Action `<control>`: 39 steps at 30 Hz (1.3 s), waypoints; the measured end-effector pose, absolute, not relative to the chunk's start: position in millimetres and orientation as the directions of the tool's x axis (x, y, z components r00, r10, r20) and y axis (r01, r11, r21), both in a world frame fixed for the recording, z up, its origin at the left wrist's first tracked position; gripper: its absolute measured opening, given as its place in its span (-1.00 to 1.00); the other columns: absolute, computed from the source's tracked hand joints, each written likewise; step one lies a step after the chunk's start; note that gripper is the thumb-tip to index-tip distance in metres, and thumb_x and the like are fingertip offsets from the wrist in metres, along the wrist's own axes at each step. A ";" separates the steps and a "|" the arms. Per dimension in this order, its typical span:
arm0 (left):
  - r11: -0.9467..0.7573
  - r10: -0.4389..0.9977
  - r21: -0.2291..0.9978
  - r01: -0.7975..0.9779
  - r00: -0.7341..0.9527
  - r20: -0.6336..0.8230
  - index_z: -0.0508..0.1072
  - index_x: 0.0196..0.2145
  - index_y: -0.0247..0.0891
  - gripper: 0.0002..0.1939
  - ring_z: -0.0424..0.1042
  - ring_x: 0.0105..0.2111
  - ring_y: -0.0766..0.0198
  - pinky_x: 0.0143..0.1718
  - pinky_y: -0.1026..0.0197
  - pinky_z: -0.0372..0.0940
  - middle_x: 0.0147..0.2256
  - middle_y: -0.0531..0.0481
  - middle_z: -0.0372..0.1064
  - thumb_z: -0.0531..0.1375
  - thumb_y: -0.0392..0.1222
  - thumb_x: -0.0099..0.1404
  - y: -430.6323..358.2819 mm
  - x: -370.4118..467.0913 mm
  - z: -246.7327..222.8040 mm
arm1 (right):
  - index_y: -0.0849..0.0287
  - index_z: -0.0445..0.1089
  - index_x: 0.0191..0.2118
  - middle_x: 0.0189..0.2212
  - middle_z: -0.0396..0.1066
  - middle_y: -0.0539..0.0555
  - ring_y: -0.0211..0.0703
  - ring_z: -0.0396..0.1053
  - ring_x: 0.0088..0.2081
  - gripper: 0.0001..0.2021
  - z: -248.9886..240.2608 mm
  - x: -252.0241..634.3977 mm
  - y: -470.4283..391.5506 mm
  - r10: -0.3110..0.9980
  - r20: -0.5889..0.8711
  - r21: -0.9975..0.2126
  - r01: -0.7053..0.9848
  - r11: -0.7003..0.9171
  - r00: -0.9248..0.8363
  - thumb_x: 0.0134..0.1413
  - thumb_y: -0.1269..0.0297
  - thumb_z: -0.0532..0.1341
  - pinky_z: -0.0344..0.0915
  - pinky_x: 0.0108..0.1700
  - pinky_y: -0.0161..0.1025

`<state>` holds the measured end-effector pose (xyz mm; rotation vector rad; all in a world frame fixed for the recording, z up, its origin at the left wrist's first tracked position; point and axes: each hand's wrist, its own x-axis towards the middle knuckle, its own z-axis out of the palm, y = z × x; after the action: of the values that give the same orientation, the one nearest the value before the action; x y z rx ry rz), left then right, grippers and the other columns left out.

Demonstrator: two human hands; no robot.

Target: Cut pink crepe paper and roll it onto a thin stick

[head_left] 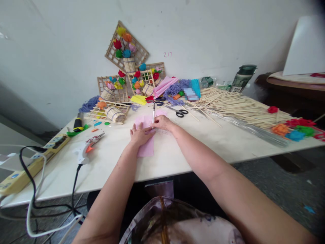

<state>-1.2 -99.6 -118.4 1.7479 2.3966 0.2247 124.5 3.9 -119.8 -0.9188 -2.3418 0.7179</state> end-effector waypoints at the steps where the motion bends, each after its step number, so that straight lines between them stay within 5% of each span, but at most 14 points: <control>1: 0.303 0.953 0.220 0.927 -0.300 -0.049 0.28 0.04 0.20 -0.35 -0.39 0.24 -0.11 0.15 -0.20 -0.26 0.24 0.19 -0.16 -0.10 0.41 0.05 -99.3 -1.4 -118.6 | 0.26 0.48 -0.48 -0.55 0.41 -0.03 -0.33 0.28 -0.47 -0.77 -119.1 124.7 3.0 0.726 0.268 -0.629 0.455 0.630 -0.634 -0.15 0.17 0.24 0.07 -0.44 -0.41; 39: 0.295 0.955 0.200 0.934 -0.297 -0.019 0.28 0.03 0.23 -0.41 -0.20 0.22 -0.10 0.16 -0.15 -0.19 0.24 0.17 -0.12 -0.05 0.37 0.07 -98.1 -2.0 -120.0 | 0.27 0.49 -0.42 -0.50 0.44 0.01 -0.29 0.32 -0.43 -0.77 -116.2 125.7 2.0 0.704 0.284 -0.564 0.480 0.672 -0.651 -0.09 0.20 0.19 0.11 -0.41 -0.41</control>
<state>-2.0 -98.1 -120.0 1.7746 2.4167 0.2266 125.7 2.0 -116.2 -0.9164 -2.3990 0.6161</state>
